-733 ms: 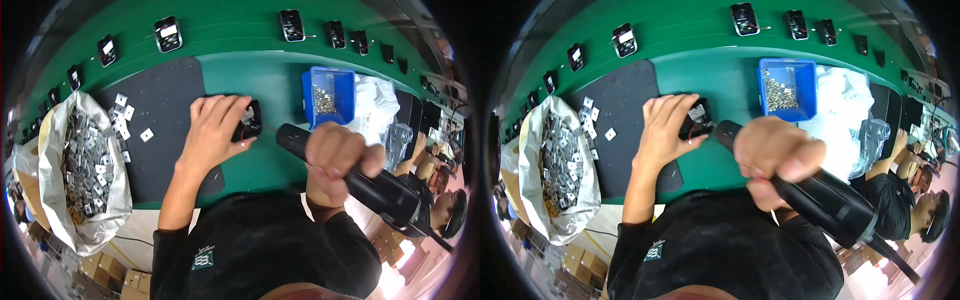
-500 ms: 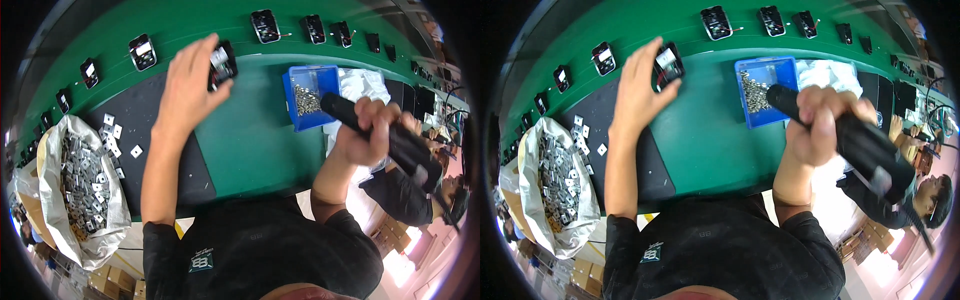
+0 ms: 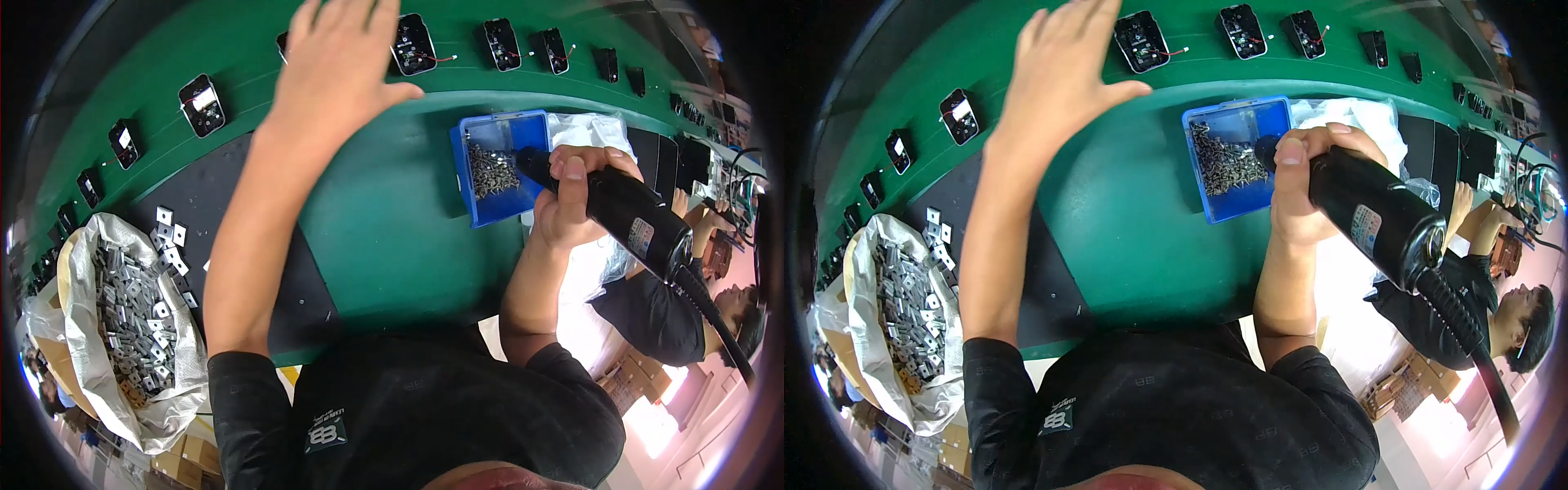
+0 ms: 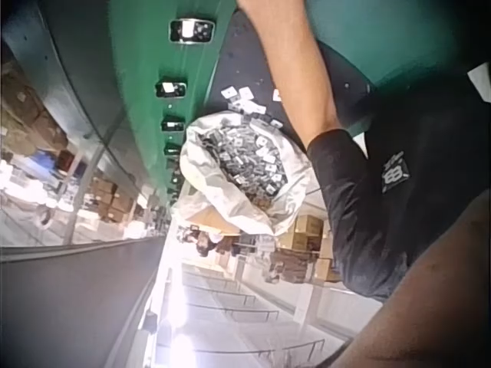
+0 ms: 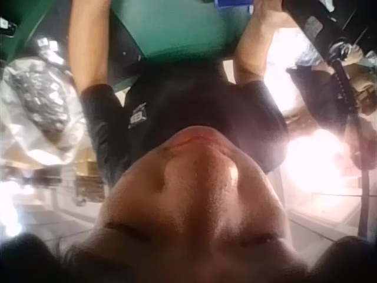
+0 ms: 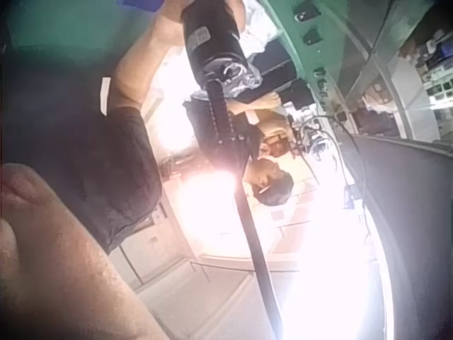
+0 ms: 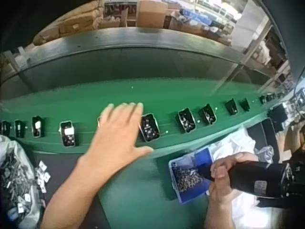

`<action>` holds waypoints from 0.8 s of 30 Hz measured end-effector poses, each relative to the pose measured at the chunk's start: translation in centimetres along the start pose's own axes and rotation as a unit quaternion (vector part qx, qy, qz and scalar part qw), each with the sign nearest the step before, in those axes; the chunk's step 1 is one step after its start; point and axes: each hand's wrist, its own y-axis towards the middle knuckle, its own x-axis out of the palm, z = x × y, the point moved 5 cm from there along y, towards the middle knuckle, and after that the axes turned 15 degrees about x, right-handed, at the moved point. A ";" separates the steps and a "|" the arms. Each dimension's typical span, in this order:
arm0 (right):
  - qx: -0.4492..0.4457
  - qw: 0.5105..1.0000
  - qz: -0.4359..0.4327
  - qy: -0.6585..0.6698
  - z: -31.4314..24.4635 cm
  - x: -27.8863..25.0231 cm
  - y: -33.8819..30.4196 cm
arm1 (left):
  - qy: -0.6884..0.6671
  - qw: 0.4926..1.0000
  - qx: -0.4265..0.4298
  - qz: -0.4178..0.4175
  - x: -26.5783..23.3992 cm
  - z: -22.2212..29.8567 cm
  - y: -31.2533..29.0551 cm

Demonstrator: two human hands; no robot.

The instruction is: The person assembles electronic components by securing metal brackets to an electronic housing with screws, using an electric screwdriver.

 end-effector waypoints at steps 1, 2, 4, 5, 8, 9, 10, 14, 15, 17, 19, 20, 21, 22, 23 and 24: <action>0.000 1.000 -0.002 0.002 -0.2 0.1 -0.1 | 0.047 0.998 0.004 -0.040 0.6 0.4 0.7; 0.001 1.000 0.005 0.016 -0.4 0.1 -0.2 | 0.028 0.980 -0.071 -0.183 1.9 0.0 0.6; -0.011 0.999 -0.004 0.033 -1.3 -0.2 -0.5 | 0.009 0.934 -0.144 -0.326 2.1 0.6 0.7; -0.025 0.999 -0.011 0.032 -2.1 -0.1 -0.6 | 0.018 0.944 -0.143 -0.297 1.8 1.1 0.1; -0.014 0.982 -0.010 0.187 -3.0 -1.2 -1.1 | 0.007 0.959 -0.142 -0.244 -1.2 3.6 -0.3; -0.012 0.987 -0.048 0.155 -3.9 -0.7 -0.9 | 0.000 0.963 -0.147 -0.224 -3.5 5.0 -0.5; -0.015 0.989 -0.043 0.144 -4.4 -1.0 -0.9 | -0.014 0.959 -0.162 -0.234 -4.5 6.3 -0.8; -0.015 0.981 -0.057 0.185 -4.1 -3.1 -0.9 | -0.046 0.932 -0.219 -0.284 -8.3 10.9 -4.8; -0.009 0.987 -0.045 0.155 -4.1 -3.7 -0.6 | -0.058 0.929 -0.229 -0.286 -8.6 11.9 -5.6; 0.039 0.981 -0.033 0.187 -3.9 -4.7 -0.2 | -0.093 0.926 -0.250 -0.267 -9.1 12.9 -6.8; 0.023 0.985 -0.029 0.168 -4.0 -4.0 -0.3 | -0.079 0.925 -0.264 -0.262 -10.1 13.4 -6.7; 0.027 0.982 -0.037 0.181 -3.7 -3.8 -0.3 | -0.069 0.923 -0.279 -0.256 -11.2 13.8 -6.7; 0.035 0.982 -0.037 0.181 -3.6 -3.8 -0.4 | -0.065 0.922 -0.291 -0.247 -11.9 14.2 -6.7; 0.043 0.982 -0.036 0.178 -3.5 -3.7 -0.5 | -0.045 0.925 -0.302 -0.224 -13.2 14.1 -7.1; 0.041 0.982 -0.039 0.180 -3.4 -3.7 -0.6 | -0.028 0.929 -0.312 -0.199 -14.8 14.0 -7.8; 0.033 0.983 -0.040 0.174 -3.5 -3.6 -0.6 | 0.033 0.934 -0.315 -0.167 -16.3 13.8 -8.9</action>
